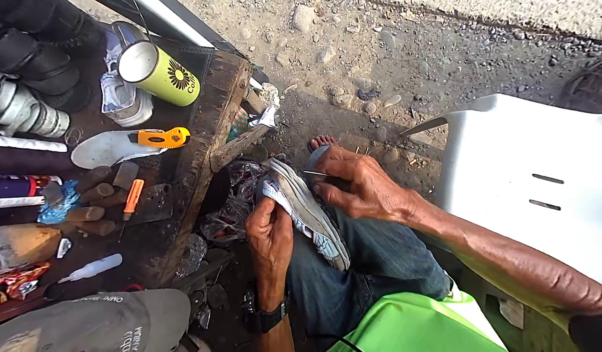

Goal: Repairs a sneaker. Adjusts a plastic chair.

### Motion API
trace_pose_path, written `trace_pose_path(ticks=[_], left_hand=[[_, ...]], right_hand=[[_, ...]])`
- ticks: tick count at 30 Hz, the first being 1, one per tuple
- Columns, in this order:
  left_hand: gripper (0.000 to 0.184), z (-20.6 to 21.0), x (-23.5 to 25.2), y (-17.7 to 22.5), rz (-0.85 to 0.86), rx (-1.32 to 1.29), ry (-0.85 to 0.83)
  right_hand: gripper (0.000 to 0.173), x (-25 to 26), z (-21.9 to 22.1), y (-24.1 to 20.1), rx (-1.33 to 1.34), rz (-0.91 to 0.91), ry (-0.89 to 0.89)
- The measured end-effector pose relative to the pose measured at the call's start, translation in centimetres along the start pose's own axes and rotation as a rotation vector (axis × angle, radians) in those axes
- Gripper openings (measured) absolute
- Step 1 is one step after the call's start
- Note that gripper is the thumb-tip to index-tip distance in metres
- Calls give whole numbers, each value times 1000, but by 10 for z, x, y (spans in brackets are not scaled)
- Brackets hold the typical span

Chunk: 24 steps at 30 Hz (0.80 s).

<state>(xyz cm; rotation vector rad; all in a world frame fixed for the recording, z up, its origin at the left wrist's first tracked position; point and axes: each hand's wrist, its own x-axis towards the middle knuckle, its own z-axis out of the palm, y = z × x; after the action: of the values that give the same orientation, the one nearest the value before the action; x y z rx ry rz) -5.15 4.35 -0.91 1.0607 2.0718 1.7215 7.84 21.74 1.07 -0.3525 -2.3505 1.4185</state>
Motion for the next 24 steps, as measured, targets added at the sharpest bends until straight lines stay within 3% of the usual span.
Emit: trace_pose_path(ticks=[5,9,14,17,20,24], left_hand=[[15,-12,2,1,-64,-70,-110],[16,-7,0,0,-18,-70,-70],[20,-3,-4,-1,6,-59,66],[21,-4,-6,-2,25,13,135],[21,-8,-10,-6,46,82,162],[20,-13,-16,-8,15,154,175]], right_hand=[[26,-13,-31,-12,874,152,-66],[25,-26,-50,-19,955,105,-41],[4,-19,-46,-4,452,224,-105],[14,-16,-41,0,170,136,-52],[25,-11,-14,-3,-344,22,-27],[28,-8,10,0,-422,4,-80]])
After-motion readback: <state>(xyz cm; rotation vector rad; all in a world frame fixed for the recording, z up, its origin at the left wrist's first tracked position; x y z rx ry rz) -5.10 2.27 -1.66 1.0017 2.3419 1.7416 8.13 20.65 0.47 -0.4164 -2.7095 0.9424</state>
